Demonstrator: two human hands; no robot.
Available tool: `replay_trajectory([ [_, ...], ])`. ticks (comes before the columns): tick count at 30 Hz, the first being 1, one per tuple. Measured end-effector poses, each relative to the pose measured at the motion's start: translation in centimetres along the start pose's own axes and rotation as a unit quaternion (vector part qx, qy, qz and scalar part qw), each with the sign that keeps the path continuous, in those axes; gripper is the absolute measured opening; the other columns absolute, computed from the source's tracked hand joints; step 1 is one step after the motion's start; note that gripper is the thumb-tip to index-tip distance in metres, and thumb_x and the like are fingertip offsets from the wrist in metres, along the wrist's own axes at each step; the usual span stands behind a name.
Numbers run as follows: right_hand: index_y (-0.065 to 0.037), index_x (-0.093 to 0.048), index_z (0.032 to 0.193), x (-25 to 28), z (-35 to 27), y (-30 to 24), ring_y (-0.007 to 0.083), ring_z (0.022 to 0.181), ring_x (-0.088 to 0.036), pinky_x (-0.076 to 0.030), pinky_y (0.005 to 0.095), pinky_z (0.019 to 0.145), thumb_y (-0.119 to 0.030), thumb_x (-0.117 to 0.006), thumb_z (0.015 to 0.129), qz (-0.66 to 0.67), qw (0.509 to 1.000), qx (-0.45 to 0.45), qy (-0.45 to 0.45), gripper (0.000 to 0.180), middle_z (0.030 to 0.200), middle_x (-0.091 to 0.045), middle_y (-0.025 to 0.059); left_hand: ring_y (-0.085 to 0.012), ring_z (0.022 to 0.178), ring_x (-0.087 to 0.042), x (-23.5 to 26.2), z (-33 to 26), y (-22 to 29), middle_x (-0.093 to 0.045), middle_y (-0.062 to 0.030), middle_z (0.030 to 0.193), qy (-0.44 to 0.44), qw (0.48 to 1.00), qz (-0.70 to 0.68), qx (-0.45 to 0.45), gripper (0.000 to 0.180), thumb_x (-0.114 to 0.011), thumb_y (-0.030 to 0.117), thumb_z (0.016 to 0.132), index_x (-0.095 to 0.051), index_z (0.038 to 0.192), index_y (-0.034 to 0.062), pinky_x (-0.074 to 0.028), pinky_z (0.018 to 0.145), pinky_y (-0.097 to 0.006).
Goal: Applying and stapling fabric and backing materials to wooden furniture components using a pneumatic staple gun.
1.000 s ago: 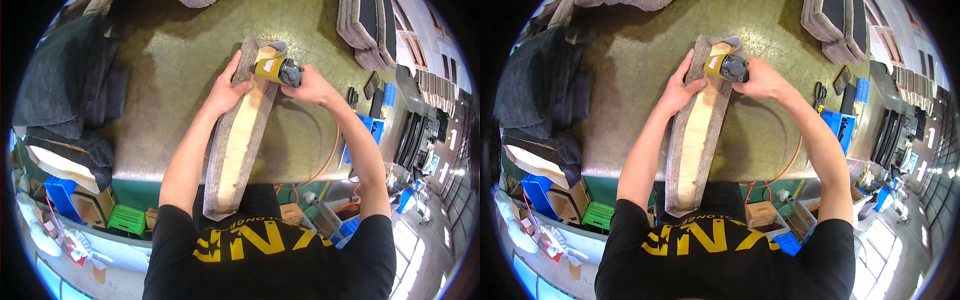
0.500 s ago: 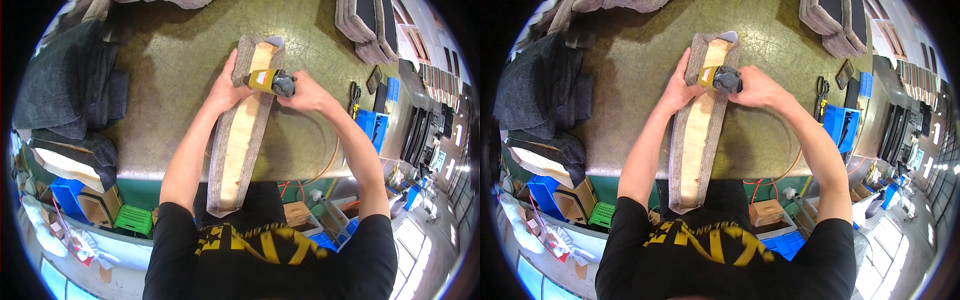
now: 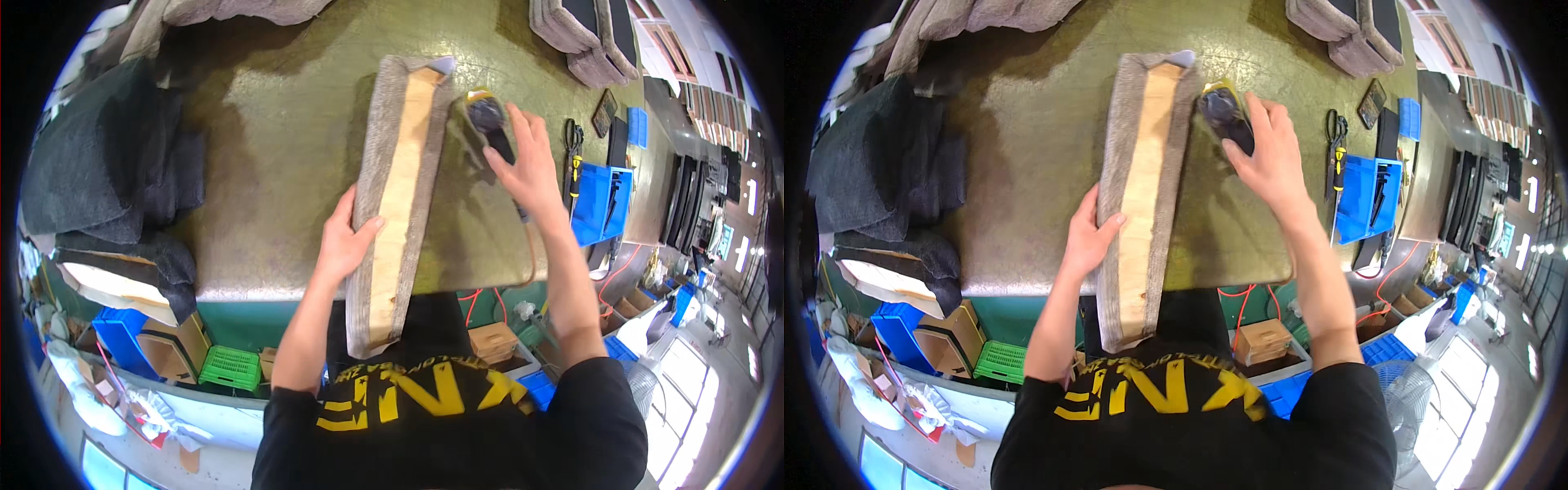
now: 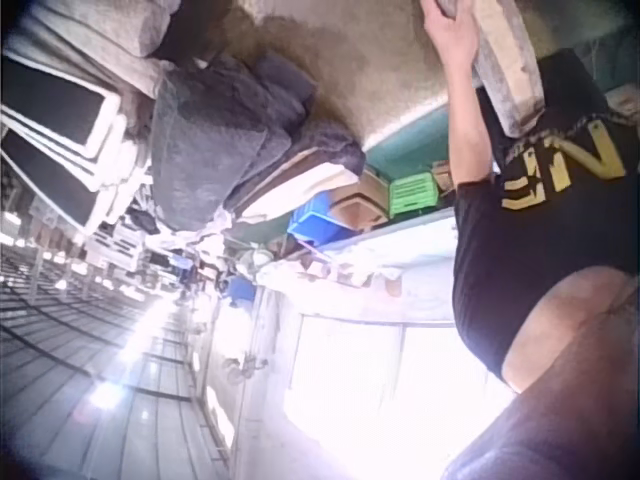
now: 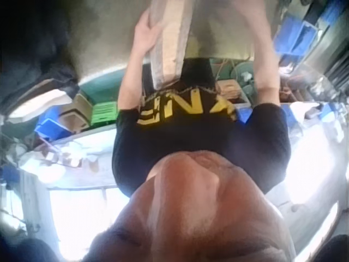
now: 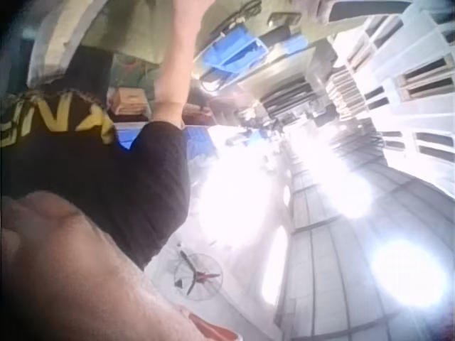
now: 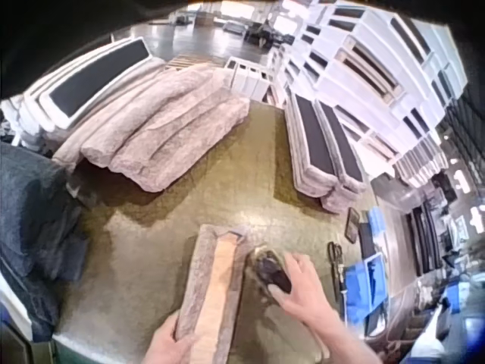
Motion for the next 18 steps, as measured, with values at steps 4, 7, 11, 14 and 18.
replay_trajectory([
  [4,0.001,-0.056,0.121,-3.8,-6.2,-3.7,0.0267,0.094,-0.061,-0.050,0.0374,0.086,-0.016,-0.067,0.091,0.279,0.947,-0.133,-0.092,0.037,0.103,-0.061,0.0147,-0.0319,0.130,-0.054,-1.0,-1.5,7.5,-0.050,-0.0248,0.145,0.081,0.983,0.164,0.025,0.073,-0.066,0.011,0.092,-0.029,0.153,-0.0017,-0.042,0.108,-0.041],
  [7,-0.002,-0.058,0.114,-11.0,-9.7,-8.2,0.0115,0.092,-0.058,-0.050,0.0292,0.082,-0.020,-0.059,0.101,0.598,0.712,-0.327,-0.170,0.022,0.103,-0.061,0.0045,-0.0423,0.134,-0.048,-2.9,-1.0,7.4,-0.044,-0.0293,0.147,0.084,0.979,0.179,-0.058,0.074,-0.061,0.027,0.098,-0.023,0.155,0.0001,-0.041,0.110,-0.045],
  [11,-0.004,-0.057,0.104,-11.8,-10.7,-8.7,0.0096,0.088,-0.058,-0.052,0.0290,0.080,-0.019,-0.056,0.103,0.642,0.646,-0.372,-0.177,0.015,0.099,-0.061,0.0027,-0.0426,0.139,-0.041,-4.0,-1.6,6.3,-0.035,-0.0295,0.153,0.069,0.984,0.134,-0.092,0.070,-0.047,0.031,0.104,-0.014,0.157,-0.0005,-0.037,0.112,-0.045],
  [14,-0.003,-0.056,0.098,-10.7,-9.6,-8.4,0.0109,0.079,-0.058,-0.052,0.0273,0.070,-0.015,-0.056,0.102,0.669,0.605,-0.410,-0.139,0.012,0.091,-0.060,0.0023,-0.0412,0.138,-0.043,-4.2,-1.4,6.2,-0.034,-0.0284,0.154,0.060,0.986,0.136,-0.072,0.069,-0.045,0.031,0.105,-0.014,0.158,-0.0004,-0.038,0.112,-0.044],
  [18,-0.004,-0.055,0.100,-9.0,-8.5,-9.0,0.0115,0.081,-0.059,-0.053,0.0270,0.068,-0.015,-0.058,0.101,0.678,0.578,-0.436,-0.124,0.012,0.092,-0.059,0.0026,-0.0370,0.129,-0.051,-4.2,-1.1,5.3,-0.042,-0.0250,0.149,0.071,0.985,0.140,-0.075,0.066,-0.043,0.028,0.105,-0.013,0.159,0.0027,-0.042,0.108,-0.043],
])
Point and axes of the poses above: each hand's wrist, its own z-axis towards the middle knuckle, its own x-axis out of the back of the hand, y = z × x, the point moved 6 cm from there along z, towards the middle knuckle
